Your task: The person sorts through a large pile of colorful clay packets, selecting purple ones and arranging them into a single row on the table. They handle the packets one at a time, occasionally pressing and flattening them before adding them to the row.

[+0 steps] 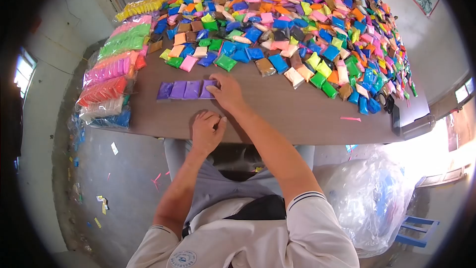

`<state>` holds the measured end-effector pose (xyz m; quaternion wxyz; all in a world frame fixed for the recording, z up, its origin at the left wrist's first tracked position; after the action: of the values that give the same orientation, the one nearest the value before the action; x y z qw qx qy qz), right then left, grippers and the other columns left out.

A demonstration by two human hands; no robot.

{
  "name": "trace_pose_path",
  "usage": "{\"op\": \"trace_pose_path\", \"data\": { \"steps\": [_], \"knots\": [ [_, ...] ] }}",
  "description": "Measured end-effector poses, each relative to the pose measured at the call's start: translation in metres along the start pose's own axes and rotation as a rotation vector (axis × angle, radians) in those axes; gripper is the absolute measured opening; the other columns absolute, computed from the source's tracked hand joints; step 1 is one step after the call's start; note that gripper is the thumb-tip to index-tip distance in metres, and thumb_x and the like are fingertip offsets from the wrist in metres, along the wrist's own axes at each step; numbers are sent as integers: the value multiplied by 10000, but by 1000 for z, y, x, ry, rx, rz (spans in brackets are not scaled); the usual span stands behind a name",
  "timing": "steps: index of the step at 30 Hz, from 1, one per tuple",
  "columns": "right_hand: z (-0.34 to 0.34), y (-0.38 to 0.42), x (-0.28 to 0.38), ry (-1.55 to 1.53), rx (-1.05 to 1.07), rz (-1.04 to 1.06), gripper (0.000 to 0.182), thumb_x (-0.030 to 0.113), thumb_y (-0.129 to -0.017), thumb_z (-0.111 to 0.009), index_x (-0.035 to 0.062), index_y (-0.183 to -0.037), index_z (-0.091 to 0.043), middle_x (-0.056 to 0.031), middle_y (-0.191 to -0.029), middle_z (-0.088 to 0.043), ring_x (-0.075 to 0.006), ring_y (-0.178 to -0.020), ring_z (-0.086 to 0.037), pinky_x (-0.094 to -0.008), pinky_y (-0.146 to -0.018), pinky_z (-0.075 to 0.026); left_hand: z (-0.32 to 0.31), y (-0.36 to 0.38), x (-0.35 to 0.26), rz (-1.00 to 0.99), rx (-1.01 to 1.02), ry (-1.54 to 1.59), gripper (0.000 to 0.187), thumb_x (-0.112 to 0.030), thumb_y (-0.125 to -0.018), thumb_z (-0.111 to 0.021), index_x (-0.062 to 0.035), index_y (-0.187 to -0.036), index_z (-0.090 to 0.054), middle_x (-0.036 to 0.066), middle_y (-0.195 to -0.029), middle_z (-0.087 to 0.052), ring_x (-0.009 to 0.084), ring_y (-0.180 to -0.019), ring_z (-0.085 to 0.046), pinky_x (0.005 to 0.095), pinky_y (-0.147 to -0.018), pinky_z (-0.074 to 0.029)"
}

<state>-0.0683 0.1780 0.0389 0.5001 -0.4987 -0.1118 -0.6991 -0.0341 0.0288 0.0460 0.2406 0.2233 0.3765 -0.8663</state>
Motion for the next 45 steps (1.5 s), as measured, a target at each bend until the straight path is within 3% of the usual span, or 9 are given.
{"op": "trace_pose_path", "data": {
  "steps": [4,16,25,28,31,34,40,42,45],
  "knots": [
    [-2,5,-5,-71,19,25,242,217,-801,-778,76,-988,-718,-132,-859,-638,-278,-774,-625,-385,-712,-502,-2,1,3,3,19,-3,201,-169,-853,-696,-32,-721,-631,105,-789,-622,326,-806,-592,451,-773,-459],
    [-5,9,1,66,-35,147,166,206,-835,-739,87,-950,-747,-150,-917,-653,-340,-875,-644,-433,-772,-515,-5,4,0,-25,8,-62,176,-187,-850,-692,-42,-760,-650,92,-814,-622,307,-827,-600,447,-793,-464],
    [-8,6,-2,104,27,94,190,239,-842,-727,79,-944,-739,-166,-933,-666,-360,-898,-641,-441,-787,-514,-2,8,-10,-75,-45,-144,143,-147,-829,-706,-49,-749,-640,66,-849,-622,290,-825,-588,428,-768,-445],
    [-4,5,-7,2,7,90,207,248,-876,-699,51,-936,-722,-148,-872,-681,-302,-847,-658,-407,-748,-510,-1,12,-12,-77,-53,-159,142,-152,-826,-703,-54,-745,-641,69,-843,-616,289,-825,-587,428,-758,-436],
    [2,8,-20,-295,-41,-108,246,252,-926,-655,11,-926,-701,-108,-788,-675,-189,-730,-647,-341,-668,-496,-3,16,-11,-71,-53,-184,145,-161,-821,-702,-59,-739,-639,73,-834,-606,288,-821,-583,426,-747,-426],
    [8,14,-17,-411,-45,-179,294,267,-966,-612,-14,-903,-676,-62,-739,-644,-106,-651,-605,-285,-600,-472,-3,21,-13,-59,-59,-197,146,-148,-808,-710,-66,-719,-630,69,-818,-599,285,-799,-578,425,-731,-421],
    [6,14,-25,-634,-106,-221,354,268,-1003,-556,4,-775,-611,-38,-667,-611,-88,-590,-576,-261,-540,-444,-6,16,-12,-10,-18,-233,247,-162,-804,-707,-70,-613,-581,72,-745,-567,288,-752,-567,431,-706,-408],
    [10,16,-20,-617,-96,-205,367,268,-1008,-546,11,-751,-600,-34,-647,-599,-84,-570,-563,-261,-525,-435,-8,13,-10,-1,-14,-216,338,-143,-794,-719,-74,-545,-500,66,-714,-542,295,-724,-555,435,-688,-409],
    [12,16,-18,-607,-113,-177,377,266,-1011,-540,15,-735,-596,-30,-631,-589,-81,-553,-551,-260,-511,-425,-8,4,-11,-11,32,-213,353,-158,-792,-720,-66,-524,-511,77,-671,-538,302,-698,-561,442,-676,-427]
  ]
}}
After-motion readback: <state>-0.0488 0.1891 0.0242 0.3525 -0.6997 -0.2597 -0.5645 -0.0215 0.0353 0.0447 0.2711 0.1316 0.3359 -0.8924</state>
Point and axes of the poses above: each hand's wrist, its own y-axis away from the middle knuckle, its own z-axis out of the back of the hand, x = y × z, the point moved 7 cm from there along -y, towards the middle knuckle
